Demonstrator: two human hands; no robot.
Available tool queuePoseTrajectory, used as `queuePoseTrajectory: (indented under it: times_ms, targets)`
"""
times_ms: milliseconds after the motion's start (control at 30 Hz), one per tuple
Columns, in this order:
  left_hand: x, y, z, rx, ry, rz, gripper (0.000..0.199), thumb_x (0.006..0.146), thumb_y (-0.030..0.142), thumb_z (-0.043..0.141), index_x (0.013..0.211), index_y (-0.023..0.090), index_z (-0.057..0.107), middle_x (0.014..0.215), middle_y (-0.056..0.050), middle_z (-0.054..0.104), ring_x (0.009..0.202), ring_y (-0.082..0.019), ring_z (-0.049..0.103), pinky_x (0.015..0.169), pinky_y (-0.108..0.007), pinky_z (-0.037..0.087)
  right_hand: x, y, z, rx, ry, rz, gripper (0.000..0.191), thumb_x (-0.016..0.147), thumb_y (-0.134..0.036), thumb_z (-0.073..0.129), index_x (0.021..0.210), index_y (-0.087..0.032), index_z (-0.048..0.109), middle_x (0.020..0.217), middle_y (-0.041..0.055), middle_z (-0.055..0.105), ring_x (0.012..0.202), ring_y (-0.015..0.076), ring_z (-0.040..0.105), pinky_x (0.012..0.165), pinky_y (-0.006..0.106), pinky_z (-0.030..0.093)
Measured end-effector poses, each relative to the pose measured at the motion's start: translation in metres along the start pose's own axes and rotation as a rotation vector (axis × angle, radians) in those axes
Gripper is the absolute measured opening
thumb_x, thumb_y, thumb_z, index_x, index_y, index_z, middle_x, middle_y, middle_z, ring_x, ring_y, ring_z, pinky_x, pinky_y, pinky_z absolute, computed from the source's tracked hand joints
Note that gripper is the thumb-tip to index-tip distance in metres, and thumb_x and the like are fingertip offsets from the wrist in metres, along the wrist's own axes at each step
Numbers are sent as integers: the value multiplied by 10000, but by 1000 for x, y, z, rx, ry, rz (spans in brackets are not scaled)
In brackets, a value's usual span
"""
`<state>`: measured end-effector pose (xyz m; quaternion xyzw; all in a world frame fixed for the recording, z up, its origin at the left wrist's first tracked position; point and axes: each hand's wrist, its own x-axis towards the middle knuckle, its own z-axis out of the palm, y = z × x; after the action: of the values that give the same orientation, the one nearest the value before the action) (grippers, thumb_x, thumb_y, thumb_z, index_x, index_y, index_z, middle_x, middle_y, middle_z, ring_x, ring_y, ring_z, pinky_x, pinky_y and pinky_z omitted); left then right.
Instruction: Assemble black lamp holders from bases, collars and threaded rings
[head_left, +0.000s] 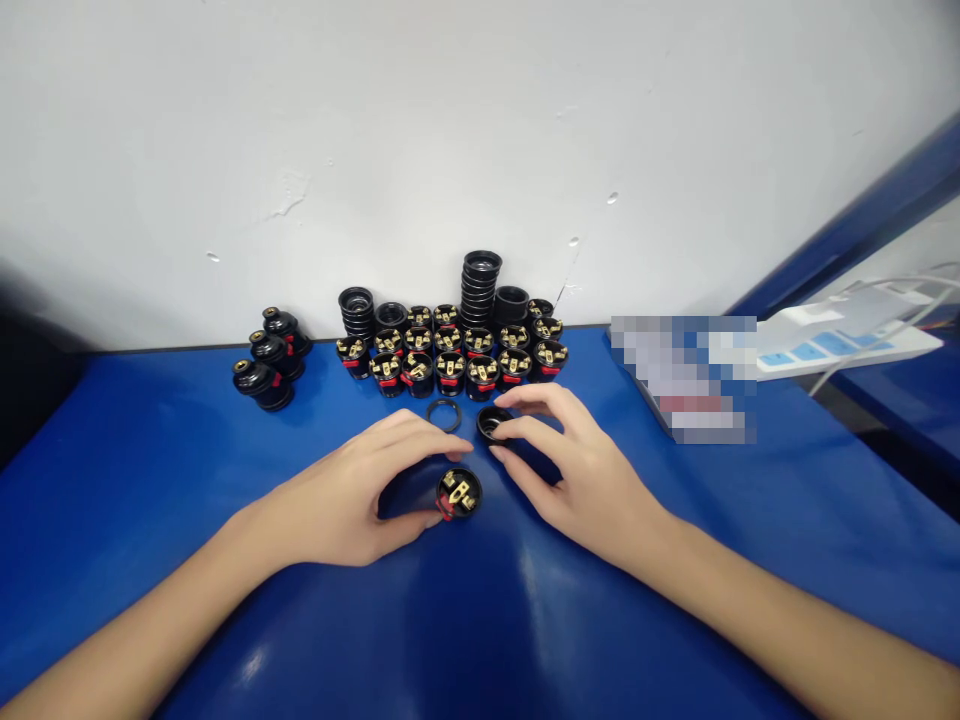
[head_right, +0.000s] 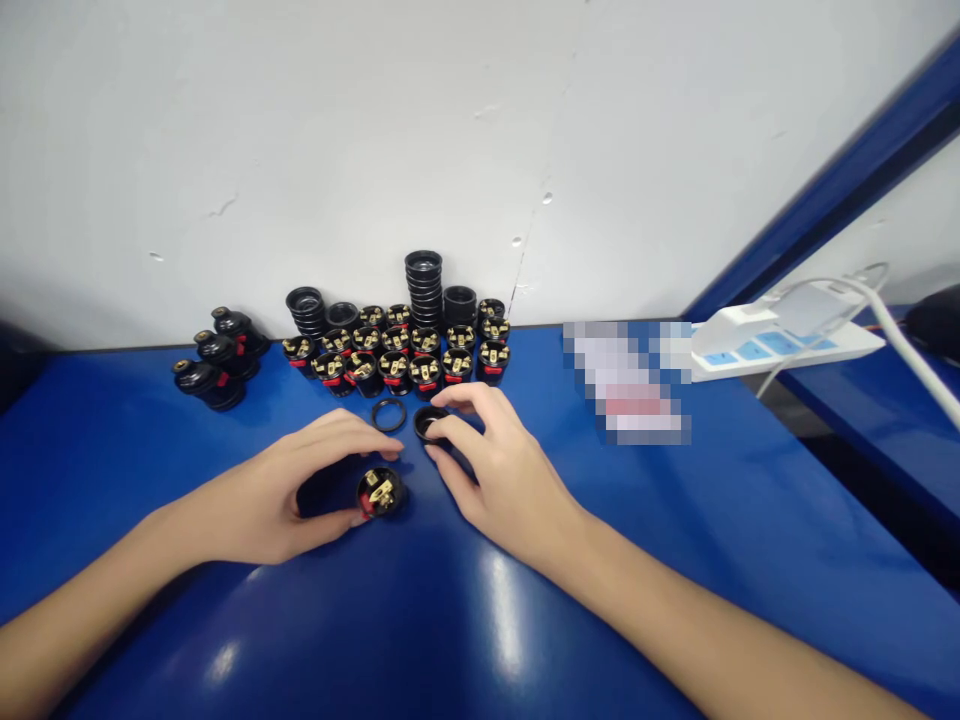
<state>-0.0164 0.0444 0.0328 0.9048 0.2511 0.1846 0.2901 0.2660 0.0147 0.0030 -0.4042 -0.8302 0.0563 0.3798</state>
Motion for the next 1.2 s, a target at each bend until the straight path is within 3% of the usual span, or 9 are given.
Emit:
queuePoseTrajectory:
  times_ms: [300, 700, 833, 1000, 1200]
  targets:
    - [3, 4, 7, -56, 45, 74, 457, 1050, 186, 712, 1490, 274, 622, 1319, -73, 751, 1220, -214, 668, 1080, -352, 561, -2, 6, 3, -24, 4, 35, 159, 1064, -89, 654, 1152, -203, 722, 1295, 161, 680, 1230, 316, 705, 1070, 570, 640]
    - [2, 5, 6, 8, 38, 19, 337, 1042, 277, 755, 1353, 260, 627, 1277, -60, 727, 1164, -209, 682, 1025, -345, 580, -1, 1, 2, -8, 6, 86, 186, 1010, -119, 697, 1165, -221, 712, 1330, 165, 661, 1282, 341, 685, 1105, 581, 611]
    - [0, 6, 5, -23, 3, -22, 482, 1015, 290, 786, 1455, 277, 589, 1327, -76, 716, 1204, -227, 692, 1042, -357, 595, -1, 0, 1, -1, 5, 89, 192, 1009, -119, 696, 1174, -216, 712, 1325, 168, 662, 1273, 341, 693, 1095, 576, 617]
    - [0, 5, 6, -56, 16, 39, 427, 1060, 232, 705, 1479, 277, 636, 1360, -101, 712, 1233, -222, 703, 1072, -349, 597, -1, 0, 0, 10, 4, 111, 209, 1010, -125, 702, 1179, -246, 709, 1335, 154, 661, 1282, 341, 697, 1094, 581, 621]
    - [3, 3, 4, 78, 80, 63, 403, 1029, 271, 757, 1423, 258, 669, 1341, -123, 710, 1281, -282, 657, 1127, -457, 577, -2, 1, 1, 14, 7, 115, 191, 1017, -134, 700, 1177, -237, 713, 1317, 155, 665, 1277, 334, 701, 1095, 568, 622]
